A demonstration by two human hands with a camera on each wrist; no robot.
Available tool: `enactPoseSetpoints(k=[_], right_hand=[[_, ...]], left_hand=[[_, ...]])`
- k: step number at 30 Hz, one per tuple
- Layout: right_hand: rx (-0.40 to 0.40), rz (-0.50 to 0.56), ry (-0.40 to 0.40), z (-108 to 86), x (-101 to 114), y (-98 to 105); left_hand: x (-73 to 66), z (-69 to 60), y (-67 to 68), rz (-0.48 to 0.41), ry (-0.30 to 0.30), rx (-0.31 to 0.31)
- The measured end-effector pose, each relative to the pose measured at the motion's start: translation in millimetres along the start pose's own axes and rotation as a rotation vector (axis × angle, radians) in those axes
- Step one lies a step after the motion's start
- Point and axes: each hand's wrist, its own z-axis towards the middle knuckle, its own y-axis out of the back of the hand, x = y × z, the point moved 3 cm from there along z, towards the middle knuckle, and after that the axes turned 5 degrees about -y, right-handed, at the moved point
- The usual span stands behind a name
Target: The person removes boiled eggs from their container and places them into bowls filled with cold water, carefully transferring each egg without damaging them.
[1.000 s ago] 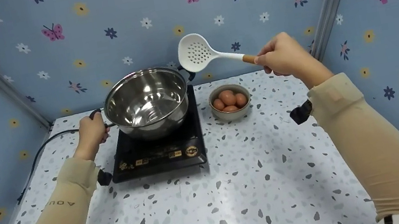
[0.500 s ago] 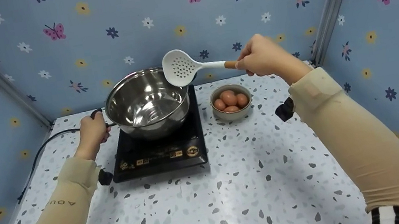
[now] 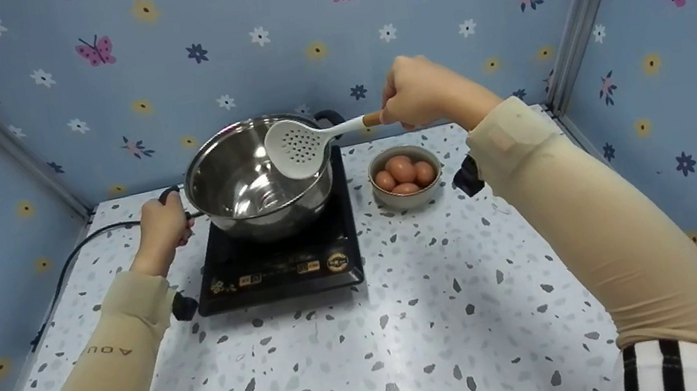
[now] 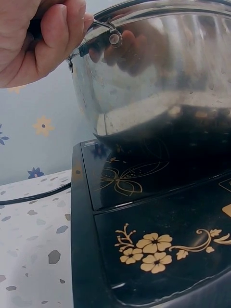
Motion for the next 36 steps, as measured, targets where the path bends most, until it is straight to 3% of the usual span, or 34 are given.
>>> enactPoseSetpoints(k=[9, 36], right_hand=[[0.014, -0.179, 0.083, 9.8, 25, 7], [0.085, -0.273, 0.103, 30.3, 51, 7]], left_hand=[[-2.4, 0.4, 0.5, 0.017, -0.005, -0.013], [-0.5, -0.7, -1.1, -0.006, -0.025, -0.022]])
